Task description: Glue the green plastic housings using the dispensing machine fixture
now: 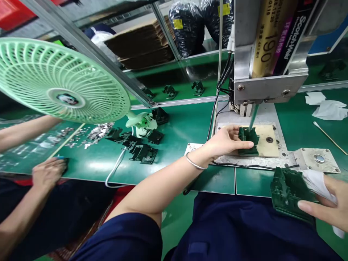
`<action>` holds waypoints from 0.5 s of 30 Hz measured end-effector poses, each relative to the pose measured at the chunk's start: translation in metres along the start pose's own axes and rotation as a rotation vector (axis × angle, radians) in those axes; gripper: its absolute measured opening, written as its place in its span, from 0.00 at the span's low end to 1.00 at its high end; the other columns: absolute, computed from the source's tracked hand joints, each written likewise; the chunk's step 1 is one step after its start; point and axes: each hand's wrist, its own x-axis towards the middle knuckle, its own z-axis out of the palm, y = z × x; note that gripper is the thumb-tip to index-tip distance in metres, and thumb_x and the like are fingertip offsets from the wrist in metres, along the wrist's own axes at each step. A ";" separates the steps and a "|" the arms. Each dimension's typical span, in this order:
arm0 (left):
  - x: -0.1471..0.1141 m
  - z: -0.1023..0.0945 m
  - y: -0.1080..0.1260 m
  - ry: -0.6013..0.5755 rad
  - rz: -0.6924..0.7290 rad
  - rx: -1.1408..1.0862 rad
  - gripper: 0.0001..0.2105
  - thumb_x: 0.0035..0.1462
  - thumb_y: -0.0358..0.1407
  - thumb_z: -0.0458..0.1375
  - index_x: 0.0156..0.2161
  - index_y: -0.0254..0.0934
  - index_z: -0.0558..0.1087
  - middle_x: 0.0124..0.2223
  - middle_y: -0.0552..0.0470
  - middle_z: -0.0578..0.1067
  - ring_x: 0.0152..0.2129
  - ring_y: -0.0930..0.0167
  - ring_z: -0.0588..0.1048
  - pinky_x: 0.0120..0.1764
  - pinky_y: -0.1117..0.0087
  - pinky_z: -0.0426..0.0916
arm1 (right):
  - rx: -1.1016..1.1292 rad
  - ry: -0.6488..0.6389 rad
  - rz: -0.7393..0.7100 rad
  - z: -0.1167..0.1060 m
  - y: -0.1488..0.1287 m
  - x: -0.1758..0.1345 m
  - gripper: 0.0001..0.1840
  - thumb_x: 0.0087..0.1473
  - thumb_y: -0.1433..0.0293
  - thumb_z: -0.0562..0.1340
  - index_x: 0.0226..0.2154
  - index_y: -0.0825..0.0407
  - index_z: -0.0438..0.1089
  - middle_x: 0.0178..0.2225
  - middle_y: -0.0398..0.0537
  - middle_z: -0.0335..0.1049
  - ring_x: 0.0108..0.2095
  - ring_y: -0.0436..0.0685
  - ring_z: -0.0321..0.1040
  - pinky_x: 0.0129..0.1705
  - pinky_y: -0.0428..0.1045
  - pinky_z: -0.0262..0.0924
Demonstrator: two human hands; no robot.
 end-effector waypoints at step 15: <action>-0.071 -0.025 -0.027 0.531 0.655 1.131 0.36 0.58 0.44 0.64 0.67 0.43 0.56 0.64 0.40 0.64 0.61 0.53 0.64 0.62 0.47 0.61 | -0.205 0.249 -0.380 -0.005 -0.006 -0.011 0.38 0.51 0.52 0.63 0.64 0.33 0.57 0.54 0.54 0.67 0.18 0.56 0.65 0.11 0.53 0.60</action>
